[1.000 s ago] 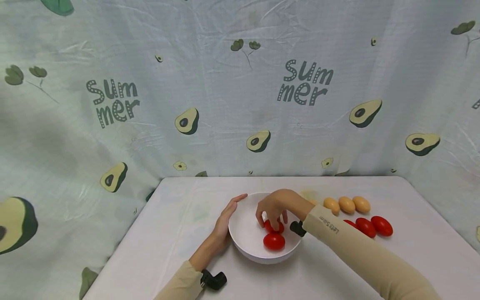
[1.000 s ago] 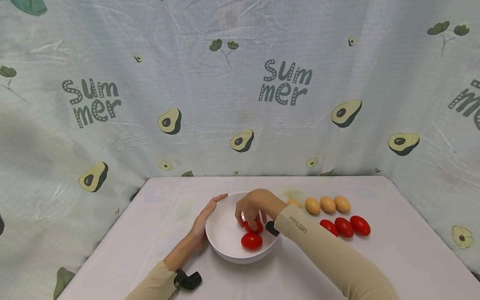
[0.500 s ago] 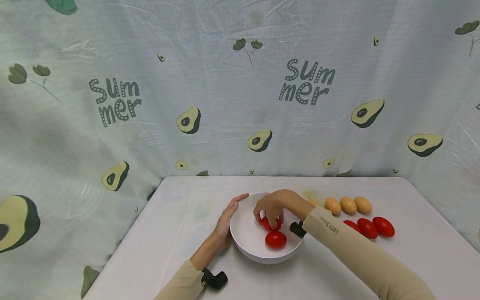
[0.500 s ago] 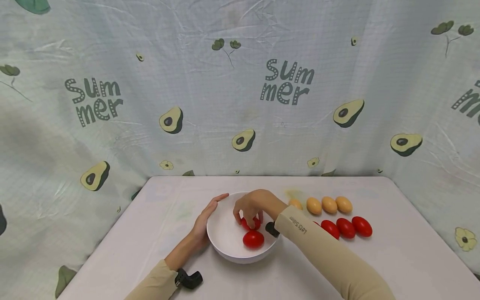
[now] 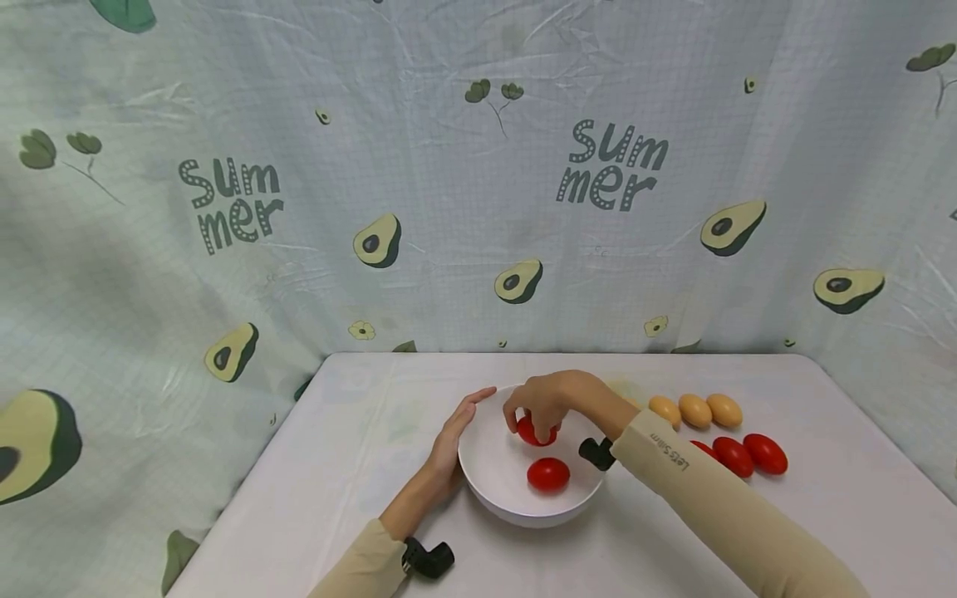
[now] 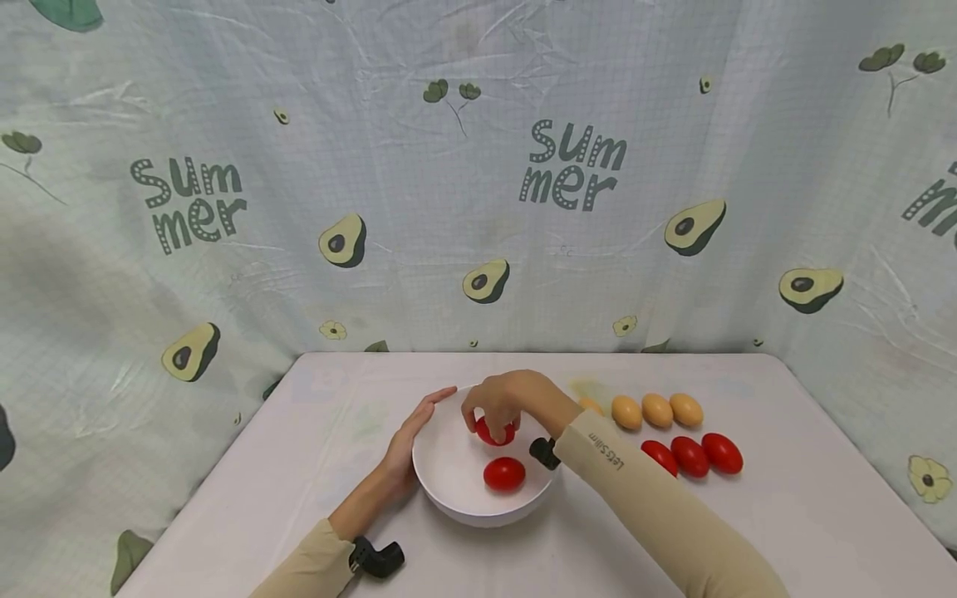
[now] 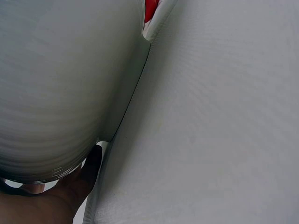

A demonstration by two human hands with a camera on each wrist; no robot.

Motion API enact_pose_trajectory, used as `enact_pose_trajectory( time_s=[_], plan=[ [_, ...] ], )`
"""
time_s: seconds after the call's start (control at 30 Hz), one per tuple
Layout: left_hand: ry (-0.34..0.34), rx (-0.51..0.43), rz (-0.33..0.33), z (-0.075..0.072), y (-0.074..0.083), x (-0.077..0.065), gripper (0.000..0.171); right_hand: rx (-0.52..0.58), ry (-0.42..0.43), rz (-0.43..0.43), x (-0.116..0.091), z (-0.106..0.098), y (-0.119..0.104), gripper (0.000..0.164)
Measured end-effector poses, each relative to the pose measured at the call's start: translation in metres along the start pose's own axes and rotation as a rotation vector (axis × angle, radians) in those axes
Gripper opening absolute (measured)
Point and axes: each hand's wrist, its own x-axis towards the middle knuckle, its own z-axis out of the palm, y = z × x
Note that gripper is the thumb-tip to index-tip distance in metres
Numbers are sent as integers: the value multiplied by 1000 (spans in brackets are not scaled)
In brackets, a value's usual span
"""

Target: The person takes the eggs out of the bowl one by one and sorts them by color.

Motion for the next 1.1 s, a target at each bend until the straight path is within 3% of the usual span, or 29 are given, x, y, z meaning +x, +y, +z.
enact_pose_trajectory(
  time_s=[0.67,1.1],
  plan=[
    [19,19,-19,2,0,-1,57,12,120,-156,-38,-19,8,39],
    [25,38,-27,1,2,-1,56,96,181,-210,-75,-26,24,38]
  ],
)
